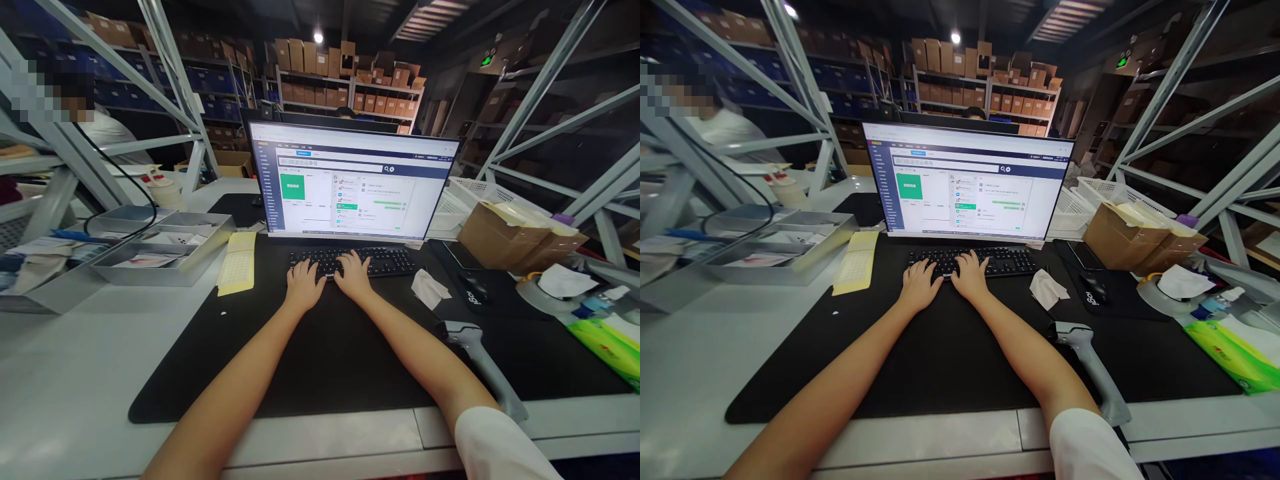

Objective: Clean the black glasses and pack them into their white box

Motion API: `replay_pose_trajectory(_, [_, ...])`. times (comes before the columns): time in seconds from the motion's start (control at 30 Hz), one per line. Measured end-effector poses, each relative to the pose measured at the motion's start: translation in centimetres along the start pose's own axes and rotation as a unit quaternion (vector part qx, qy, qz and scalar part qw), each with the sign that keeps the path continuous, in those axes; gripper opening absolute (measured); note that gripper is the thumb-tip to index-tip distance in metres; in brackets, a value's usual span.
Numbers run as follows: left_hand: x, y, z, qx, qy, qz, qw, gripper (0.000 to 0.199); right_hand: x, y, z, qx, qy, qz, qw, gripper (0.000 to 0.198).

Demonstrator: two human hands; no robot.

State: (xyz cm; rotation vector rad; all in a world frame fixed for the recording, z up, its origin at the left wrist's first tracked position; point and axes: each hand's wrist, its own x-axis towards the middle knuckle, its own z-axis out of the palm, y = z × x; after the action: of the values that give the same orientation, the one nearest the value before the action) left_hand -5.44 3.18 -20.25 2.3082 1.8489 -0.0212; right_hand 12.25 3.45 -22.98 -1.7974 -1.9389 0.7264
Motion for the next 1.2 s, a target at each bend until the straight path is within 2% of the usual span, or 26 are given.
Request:
replay_pose_trajectory(0.17, [0.0, 0.1, 0.0, 0.004, -0.003, -0.002, 1.000, 0.054, -0.2, -0.6, -0.1, -0.002, -0.027, -0.045, 0.999, 0.026])
replay_pose_trajectory(0.33, [-0.1, 0.1, -0.1, 0.006, -0.005, -0.002, 1.000, 0.054, -0.2, -0.9, -0.1, 0.009, -0.035, -0.028, 0.999, 0.043])
replay_pose_trajectory(0.47, [-0.1, 0.1, -0.2, 0.008, -0.006, -0.003, 1.000, 0.055, -0.3, -0.8, -0.2, -0.021, 0.031, 0.028, 0.999, 0.044])
replay_pose_trajectory(0.53, [-0.1, 0.1, -0.1, 0.008, -0.006, -0.003, 1.000, 0.054, -0.3, -0.7, -0.2, -0.040, 0.047, 0.062, 0.996, 0.042])
replay_pose_trajectory(0.6, [-0.1, 0.2, -0.1, 0.009, -0.005, -0.002, 1.000, 0.054, -0.3, -0.6, -0.2, -0.044, 0.049, 0.069, 0.995, 0.043])
replay_pose_trajectory(0.8, [-0.1, 0.3, -0.4, 0.007, 0.005, -0.009, 1.000, 0.053, -0.1, -0.4, 0.0, -0.003, -0.007, 0.004, 1.000, 0.052])
replay_pose_trajectory(0.93, [-0.1, 0.5, -0.9, 0.004, 0.017, -0.022, 1.000, 0.051, -0.2, -0.5, 0.0, -0.011, 0.002, -0.008, 1.000, 0.035])
replay_pose_trajectory(1.0, [-0.1, 0.6, -1.0, 0.004, 0.019, -0.024, 1.000, 0.050, -0.3, -0.7, 0.0, -0.025, 0.004, -0.011, 1.000, 0.033])
replay_pose_trajectory(1.2, [-0.1, 0.6, -0.8, 0.000, 0.021, -0.028, 0.999, 0.049, -0.3, -1.0, 0.1, -0.046, -0.061, -0.047, 0.996, 0.047])
